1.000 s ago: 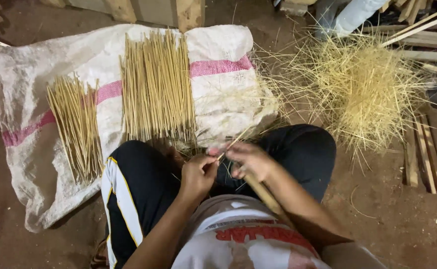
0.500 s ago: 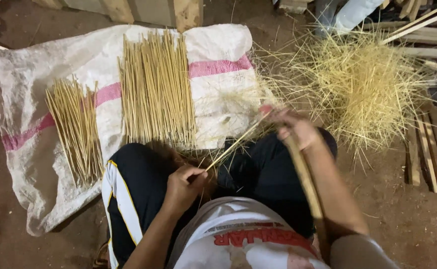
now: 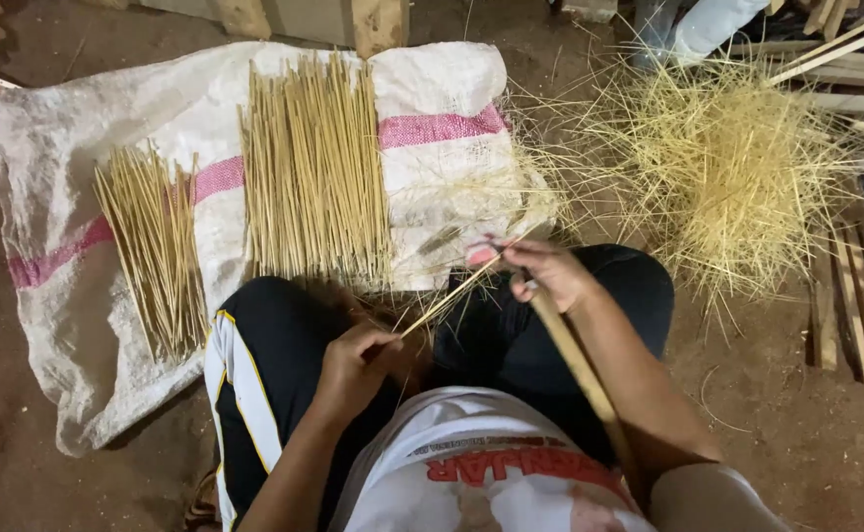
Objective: A person uses a small knife to shave thin wooden sticks, creating a pile of fine wood shavings.
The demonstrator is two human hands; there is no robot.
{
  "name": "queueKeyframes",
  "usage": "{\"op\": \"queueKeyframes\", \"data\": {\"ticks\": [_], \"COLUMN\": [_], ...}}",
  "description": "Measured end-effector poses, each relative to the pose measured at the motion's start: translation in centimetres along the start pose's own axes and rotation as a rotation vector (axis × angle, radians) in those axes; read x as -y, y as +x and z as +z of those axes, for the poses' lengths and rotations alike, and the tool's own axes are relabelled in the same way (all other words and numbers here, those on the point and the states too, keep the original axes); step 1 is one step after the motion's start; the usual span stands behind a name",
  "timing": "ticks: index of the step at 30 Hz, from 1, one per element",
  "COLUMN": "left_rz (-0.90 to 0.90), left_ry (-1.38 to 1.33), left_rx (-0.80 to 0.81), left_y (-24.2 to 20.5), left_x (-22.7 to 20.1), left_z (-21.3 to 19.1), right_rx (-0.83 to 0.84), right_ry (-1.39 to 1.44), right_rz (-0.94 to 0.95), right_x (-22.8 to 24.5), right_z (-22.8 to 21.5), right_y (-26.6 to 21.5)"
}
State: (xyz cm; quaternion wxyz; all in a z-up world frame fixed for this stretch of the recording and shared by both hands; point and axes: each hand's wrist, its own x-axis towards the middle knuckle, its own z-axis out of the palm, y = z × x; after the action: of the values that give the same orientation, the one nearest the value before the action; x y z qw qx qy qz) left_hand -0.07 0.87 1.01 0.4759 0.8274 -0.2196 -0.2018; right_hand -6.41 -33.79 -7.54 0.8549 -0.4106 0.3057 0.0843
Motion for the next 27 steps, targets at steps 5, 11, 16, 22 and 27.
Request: {"op": "queueKeyframes", "data": {"ticks": [5, 11, 16, 22, 27], "left_rz": [-0.060, -0.126, -0.160, -0.219, -0.146], "left_ry": [-0.015, -0.037, 0.013, -0.125, -0.155], "left_rx": [0.015, 0.050, -0.021, -0.094, -0.288], "left_y": [-0.6, 0.0, -0.2, 0.5, 1.1], "left_x": [-0.6, -2.0, 0.6, 2.3, 2.7], "left_z": [-1.4, -2.5, -5.0, -2.0, -0.4], "right_rx": [-0.034, -0.070, -0.027, 0.076, 0.047], "right_ry": [0.001, 0.060, 0.170, 0.188, 0.342], "right_rz": [-0.067, -0.133, -0.261, -0.282, 0.029], "right_x": [1.1, 3.0, 9.7, 7.0, -0.4], "right_z": [-4.5, -5.6, -5.0, -0.3, 3.4], "right_y": [1.8, 1.3, -3.8, -3.6, -1.7]}}
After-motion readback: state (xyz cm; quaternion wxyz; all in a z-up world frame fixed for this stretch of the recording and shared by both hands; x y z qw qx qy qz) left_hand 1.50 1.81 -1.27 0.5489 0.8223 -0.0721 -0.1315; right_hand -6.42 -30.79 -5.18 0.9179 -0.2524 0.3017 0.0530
